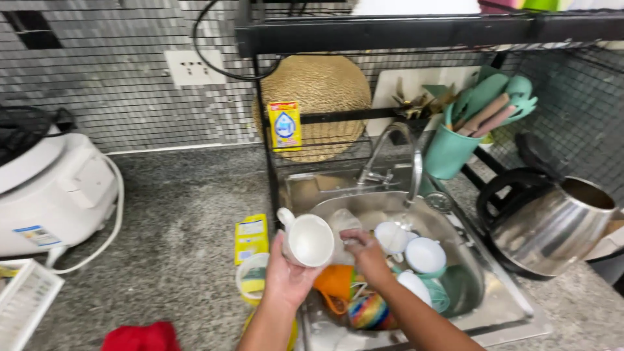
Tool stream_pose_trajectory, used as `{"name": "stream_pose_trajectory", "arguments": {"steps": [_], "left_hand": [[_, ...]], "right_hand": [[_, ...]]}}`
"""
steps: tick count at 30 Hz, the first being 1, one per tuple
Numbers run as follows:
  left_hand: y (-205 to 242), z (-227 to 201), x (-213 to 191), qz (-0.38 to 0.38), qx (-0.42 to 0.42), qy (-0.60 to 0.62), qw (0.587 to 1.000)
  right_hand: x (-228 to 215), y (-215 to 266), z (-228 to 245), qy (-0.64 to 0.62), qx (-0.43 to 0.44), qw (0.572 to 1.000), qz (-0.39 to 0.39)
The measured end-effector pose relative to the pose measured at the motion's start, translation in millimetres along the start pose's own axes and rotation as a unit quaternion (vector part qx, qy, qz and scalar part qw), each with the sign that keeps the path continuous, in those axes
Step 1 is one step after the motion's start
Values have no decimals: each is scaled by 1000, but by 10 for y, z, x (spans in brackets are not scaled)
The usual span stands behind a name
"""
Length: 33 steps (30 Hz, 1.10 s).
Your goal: Washing and rinsing various bowls and cups in a kitchen sink and placing them on a drying rack.
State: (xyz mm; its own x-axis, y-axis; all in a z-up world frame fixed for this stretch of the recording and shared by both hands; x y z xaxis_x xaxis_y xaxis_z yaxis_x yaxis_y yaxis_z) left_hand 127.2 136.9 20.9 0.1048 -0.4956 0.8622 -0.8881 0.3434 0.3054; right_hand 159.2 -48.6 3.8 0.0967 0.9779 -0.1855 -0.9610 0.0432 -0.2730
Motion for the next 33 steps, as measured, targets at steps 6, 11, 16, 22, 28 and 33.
{"name": "stream_pose_trajectory", "arguments": {"steps": [6,11,16,22,28,33], "left_hand": [[-456,1096,513,164,-96,15,982],[-1007,1859,303,35,-169,-20,985],[-1424,2151,243,1,-164,-87,983],[-1591,2296,344,-95,-123,-117,981],[-2178,2049,-174,-184,111,-348,913],[-1995,1703,265,-246,212,-592,738]], "right_hand": [[-646,-5,-335,-330,184,926,-14],[-896,21,-601,-450,266,852,-13],[-1206,-18,-652,-313,295,903,-9],[-1491,-239,-981,-270,249,930,-32],[-1748,-307,-1154,-184,179,966,-5],[-1809,-332,-850,-55,126,988,72]]}}
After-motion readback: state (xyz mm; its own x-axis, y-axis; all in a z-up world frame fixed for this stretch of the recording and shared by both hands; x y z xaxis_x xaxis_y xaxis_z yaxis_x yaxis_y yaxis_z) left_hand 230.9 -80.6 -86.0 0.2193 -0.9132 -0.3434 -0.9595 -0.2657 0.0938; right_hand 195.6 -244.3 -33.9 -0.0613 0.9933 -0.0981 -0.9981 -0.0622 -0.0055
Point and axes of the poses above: each hand's wrist, its own y-axis away from the middle knuckle, its own x-axis out of the palm, z = x × y, the point moved 10 cm from there along -y, towards the middle knuckle, and after that the axes turned 11 degrees about -y, right-handed, at the moved point
